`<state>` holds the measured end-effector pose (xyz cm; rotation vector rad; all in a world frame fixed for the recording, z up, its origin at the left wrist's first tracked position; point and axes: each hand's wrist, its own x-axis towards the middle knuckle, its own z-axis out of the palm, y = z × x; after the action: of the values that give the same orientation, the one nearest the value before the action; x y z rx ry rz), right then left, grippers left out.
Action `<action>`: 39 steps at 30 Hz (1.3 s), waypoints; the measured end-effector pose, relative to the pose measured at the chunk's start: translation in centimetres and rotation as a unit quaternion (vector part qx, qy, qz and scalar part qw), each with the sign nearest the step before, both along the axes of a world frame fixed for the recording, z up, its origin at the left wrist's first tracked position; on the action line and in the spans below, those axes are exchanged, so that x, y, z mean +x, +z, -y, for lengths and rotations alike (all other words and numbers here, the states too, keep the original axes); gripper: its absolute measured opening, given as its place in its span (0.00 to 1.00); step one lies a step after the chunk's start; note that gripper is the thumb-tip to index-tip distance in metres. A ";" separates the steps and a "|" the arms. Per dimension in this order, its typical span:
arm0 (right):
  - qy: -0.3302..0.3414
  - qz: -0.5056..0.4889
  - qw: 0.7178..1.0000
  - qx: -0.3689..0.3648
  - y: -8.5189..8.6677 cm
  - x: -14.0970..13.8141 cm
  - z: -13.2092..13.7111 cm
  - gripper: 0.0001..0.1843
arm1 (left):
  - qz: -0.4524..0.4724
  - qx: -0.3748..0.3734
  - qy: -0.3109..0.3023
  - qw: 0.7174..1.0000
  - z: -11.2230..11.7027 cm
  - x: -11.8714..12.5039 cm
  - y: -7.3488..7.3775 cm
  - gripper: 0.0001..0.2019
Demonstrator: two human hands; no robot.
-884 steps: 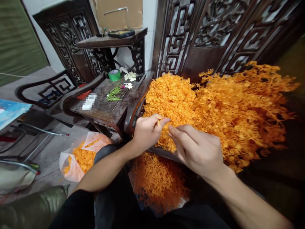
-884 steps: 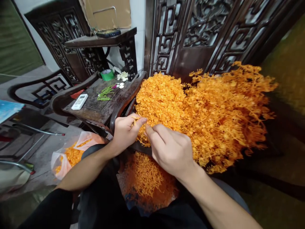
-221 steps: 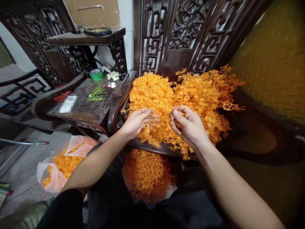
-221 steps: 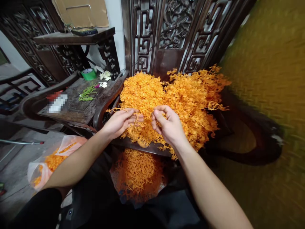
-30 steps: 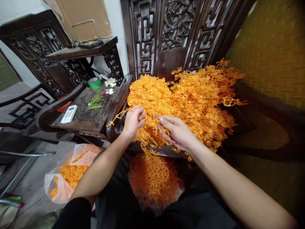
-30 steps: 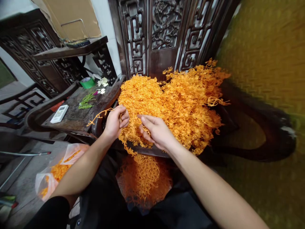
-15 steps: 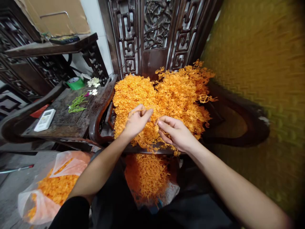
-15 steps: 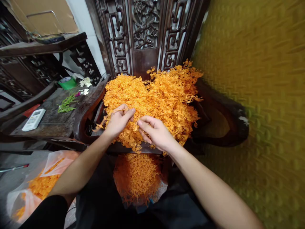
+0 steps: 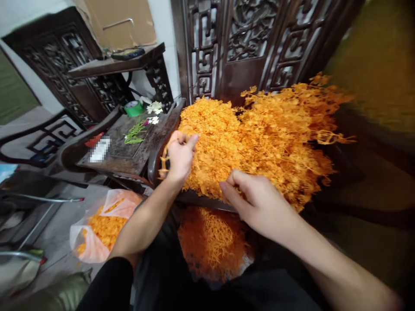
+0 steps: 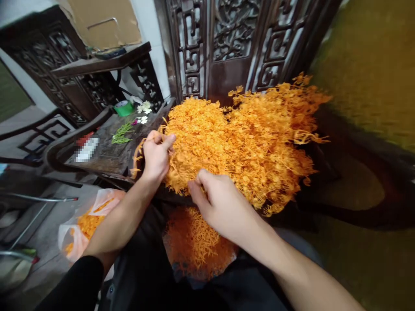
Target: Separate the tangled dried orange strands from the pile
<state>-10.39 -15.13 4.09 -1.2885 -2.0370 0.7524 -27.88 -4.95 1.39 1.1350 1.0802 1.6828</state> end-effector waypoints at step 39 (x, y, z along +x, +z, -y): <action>0.017 -0.114 0.991 -0.075 -3.1 1.4 -2.4 0.21 | 0.133 -0.120 -0.240 0.954 3.1 1.7 -0.1 0.22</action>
<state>-8.96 -12.70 1.01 -1.1908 -1.8520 1.0365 -26.20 -8.02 1.33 0.8924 0.7391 1.2386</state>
